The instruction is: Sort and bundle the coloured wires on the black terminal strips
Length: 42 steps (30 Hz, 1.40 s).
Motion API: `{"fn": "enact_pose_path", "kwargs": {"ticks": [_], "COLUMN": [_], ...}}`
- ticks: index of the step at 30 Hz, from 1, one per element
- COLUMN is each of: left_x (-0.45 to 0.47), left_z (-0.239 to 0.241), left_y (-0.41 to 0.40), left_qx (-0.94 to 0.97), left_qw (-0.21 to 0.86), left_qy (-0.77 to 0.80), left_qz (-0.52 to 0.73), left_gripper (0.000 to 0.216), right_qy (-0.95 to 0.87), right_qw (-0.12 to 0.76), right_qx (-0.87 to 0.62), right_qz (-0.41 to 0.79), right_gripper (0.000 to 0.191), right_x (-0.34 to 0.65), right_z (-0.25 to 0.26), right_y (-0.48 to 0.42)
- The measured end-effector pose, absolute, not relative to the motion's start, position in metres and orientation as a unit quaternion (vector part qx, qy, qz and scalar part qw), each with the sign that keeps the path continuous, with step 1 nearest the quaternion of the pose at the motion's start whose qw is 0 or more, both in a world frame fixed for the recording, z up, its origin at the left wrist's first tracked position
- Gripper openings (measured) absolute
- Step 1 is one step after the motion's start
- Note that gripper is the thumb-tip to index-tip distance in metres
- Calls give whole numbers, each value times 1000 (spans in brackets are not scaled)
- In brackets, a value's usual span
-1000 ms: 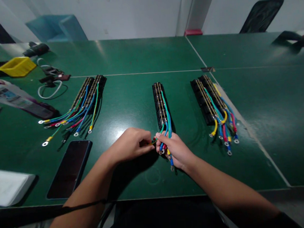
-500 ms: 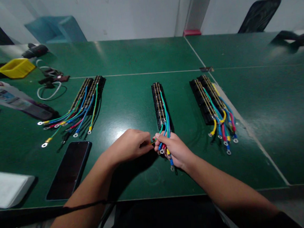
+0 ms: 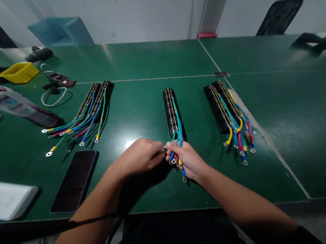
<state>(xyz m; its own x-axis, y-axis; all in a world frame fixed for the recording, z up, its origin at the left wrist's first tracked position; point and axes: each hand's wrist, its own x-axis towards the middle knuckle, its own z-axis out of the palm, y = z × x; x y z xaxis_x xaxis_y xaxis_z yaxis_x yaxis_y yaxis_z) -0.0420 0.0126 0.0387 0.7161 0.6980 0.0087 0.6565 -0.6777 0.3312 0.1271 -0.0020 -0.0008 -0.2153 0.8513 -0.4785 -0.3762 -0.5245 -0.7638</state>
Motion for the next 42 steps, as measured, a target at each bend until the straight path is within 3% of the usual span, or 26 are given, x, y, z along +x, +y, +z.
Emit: {"fn": "enact_pose_path", "kwargs": {"ticks": [10,18,32,42], "left_x": [-35,-27,-37,-40], "left_z": [50,51,47,38], "left_y": [4,-3,-3,2], "left_qx": [914,911,881,913], "left_qw": [45,-5,44,44], "left_qy": [402,412,469,399], "left_qz": [29,-20,50,69], "left_gripper": [12,23,19,26], "right_qy": [-252,-255,-248,-234], "right_qw": [424,428,428,415], "right_qx": [-459,-446,-446,-441], "right_qz": [739,743,746,761], "right_gripper": [20,23,14,11], "right_x": [126,127,129,131], "right_z": [-3,-9,-8,-7], "right_y": [-1,0,1,1]}}
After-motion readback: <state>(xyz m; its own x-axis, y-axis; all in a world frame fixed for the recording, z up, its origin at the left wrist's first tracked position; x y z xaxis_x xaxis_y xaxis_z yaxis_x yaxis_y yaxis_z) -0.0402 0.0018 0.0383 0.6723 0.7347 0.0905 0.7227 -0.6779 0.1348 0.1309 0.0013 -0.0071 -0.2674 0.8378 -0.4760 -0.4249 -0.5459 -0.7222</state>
